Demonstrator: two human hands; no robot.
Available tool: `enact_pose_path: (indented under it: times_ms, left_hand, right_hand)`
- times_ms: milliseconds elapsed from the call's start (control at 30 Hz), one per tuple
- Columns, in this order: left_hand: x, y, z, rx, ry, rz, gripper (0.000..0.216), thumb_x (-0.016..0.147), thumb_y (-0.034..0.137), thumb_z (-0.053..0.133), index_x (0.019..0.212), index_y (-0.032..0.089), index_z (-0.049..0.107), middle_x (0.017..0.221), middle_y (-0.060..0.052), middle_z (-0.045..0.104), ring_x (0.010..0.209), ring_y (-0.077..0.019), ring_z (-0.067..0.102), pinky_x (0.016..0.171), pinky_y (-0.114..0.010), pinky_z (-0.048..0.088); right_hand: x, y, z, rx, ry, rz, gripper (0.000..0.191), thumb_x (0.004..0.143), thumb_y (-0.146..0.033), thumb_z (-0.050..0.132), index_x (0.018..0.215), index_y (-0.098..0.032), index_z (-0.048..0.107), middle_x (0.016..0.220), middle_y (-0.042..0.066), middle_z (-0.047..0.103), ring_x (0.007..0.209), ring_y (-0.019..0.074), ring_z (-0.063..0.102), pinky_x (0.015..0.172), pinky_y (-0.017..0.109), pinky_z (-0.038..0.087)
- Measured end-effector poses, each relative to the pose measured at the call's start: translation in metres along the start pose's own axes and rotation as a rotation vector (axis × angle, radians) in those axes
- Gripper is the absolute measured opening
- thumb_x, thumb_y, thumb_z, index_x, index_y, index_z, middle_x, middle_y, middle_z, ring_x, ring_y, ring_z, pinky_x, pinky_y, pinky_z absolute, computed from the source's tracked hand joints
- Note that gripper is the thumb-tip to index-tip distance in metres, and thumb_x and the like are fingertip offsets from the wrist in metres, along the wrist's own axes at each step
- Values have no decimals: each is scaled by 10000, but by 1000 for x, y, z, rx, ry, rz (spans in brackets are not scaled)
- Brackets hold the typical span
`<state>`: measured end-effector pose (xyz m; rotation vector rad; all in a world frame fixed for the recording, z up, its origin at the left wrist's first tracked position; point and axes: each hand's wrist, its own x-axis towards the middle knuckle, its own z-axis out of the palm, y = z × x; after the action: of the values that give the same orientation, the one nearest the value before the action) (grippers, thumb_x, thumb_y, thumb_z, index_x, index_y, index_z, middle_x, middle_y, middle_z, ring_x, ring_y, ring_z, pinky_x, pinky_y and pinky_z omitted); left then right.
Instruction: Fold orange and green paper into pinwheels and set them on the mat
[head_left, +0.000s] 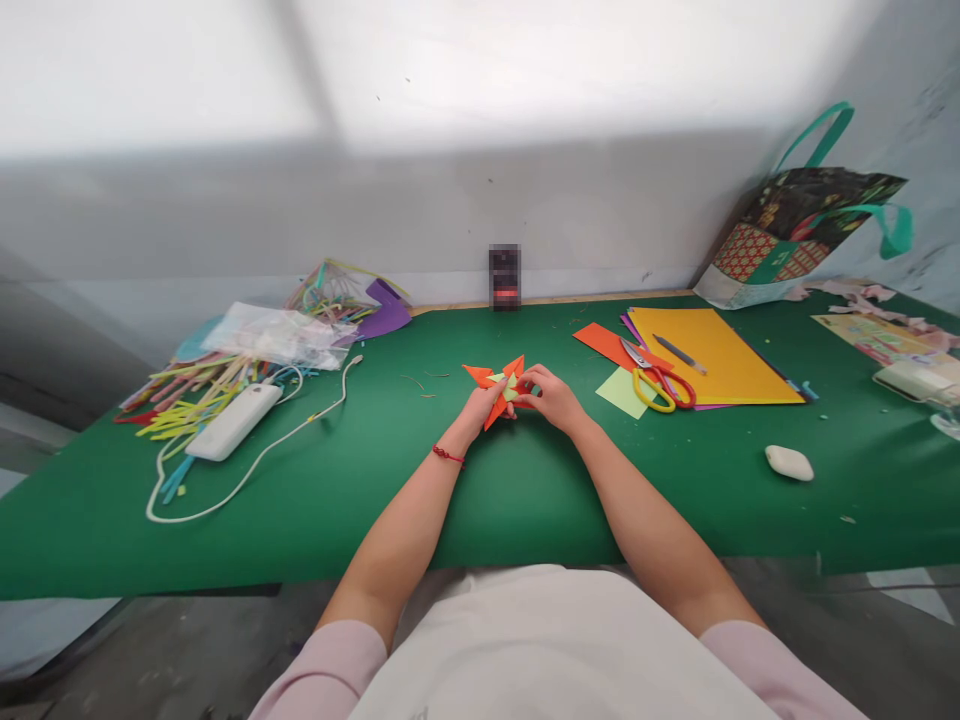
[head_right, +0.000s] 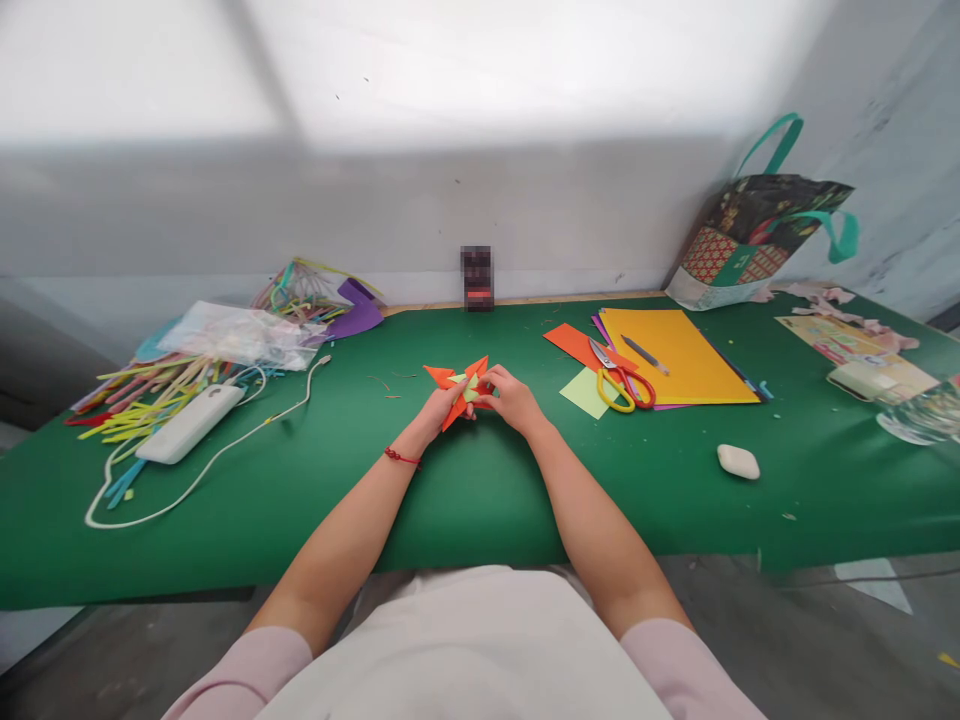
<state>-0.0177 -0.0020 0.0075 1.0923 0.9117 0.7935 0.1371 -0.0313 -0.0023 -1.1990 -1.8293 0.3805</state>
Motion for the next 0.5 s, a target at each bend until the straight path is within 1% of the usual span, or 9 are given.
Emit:
enact_pose_path:
  times_ms: [67, 133, 200, 267, 367, 433, 500]
  left_hand:
    - [-1, 1, 0, -5, -1, 11, 363, 786, 465, 596, 659, 124, 594, 403, -11, 559, 401, -123, 557, 479, -232, 471]
    - [-1, 2, 1, -13, 1, 22, 364, 784, 473, 591, 666, 128, 599, 406, -9, 558, 405, -120, 554, 477, -229, 469]
    - [-1, 2, 2, -22, 5, 37, 356, 785, 476, 583, 692, 133, 605, 411, -5, 561, 404, -117, 547, 474, -227, 467]
    - [-2, 3, 4, -27, 9, 74, 348, 783, 478, 578, 712, 138, 604, 418, -2, 565, 402, -116, 543, 473, -226, 464]
    - [-3, 3, 5, -27, 15, 141, 355, 781, 491, 567, 692, 148, 584, 433, -2, 571, 402, -113, 539, 481, -228, 463]
    - [-5, 3, 6, -20, 10, 156, 364, 779, 498, 567, 678, 149, 576, 440, -5, 574, 410, -119, 544, 499, -239, 470]
    - [-6, 4, 7, 2, -7, 168, 369, 778, 503, 568, 682, 147, 576, 444, -7, 575, 417, -126, 550, 515, -255, 477]
  right_hand:
    - [1, -2, -2, 36, 17, -1, 170, 793, -370, 606, 821, -202, 606, 881, 37, 571, 699, 140, 557, 613, 276, 468]
    - [2, -5, -4, 109, 63, 22, 224, 784, -417, 599, 829, -197, 606, 894, 47, 588, 703, 146, 566, 607, 280, 476]
    - [4, -8, -5, 192, 123, 92, 280, 771, -463, 590, 830, -190, 603, 884, 55, 607, 700, 153, 574, 595, 284, 483]
    - [5, -11, -6, 260, 154, 208, 336, 754, -519, 575, 790, -186, 595, 808, 48, 616, 663, 158, 570, 549, 284, 480]
    - [7, -13, -6, 359, 140, 377, 418, 718, -609, 553, 699, -191, 576, 640, 14, 578, 562, 151, 539, 470, 276, 459]
    - [7, -15, -5, 442, 97, 433, 467, 686, -658, 547, 668, -192, 574, 587, 2, 561, 517, 144, 526, 445, 272, 448]
    - [7, -16, -4, 500, 47, 452, 507, 662, -694, 540, 651, -189, 579, 564, 0, 560, 485, 139, 519, 426, 267, 429]
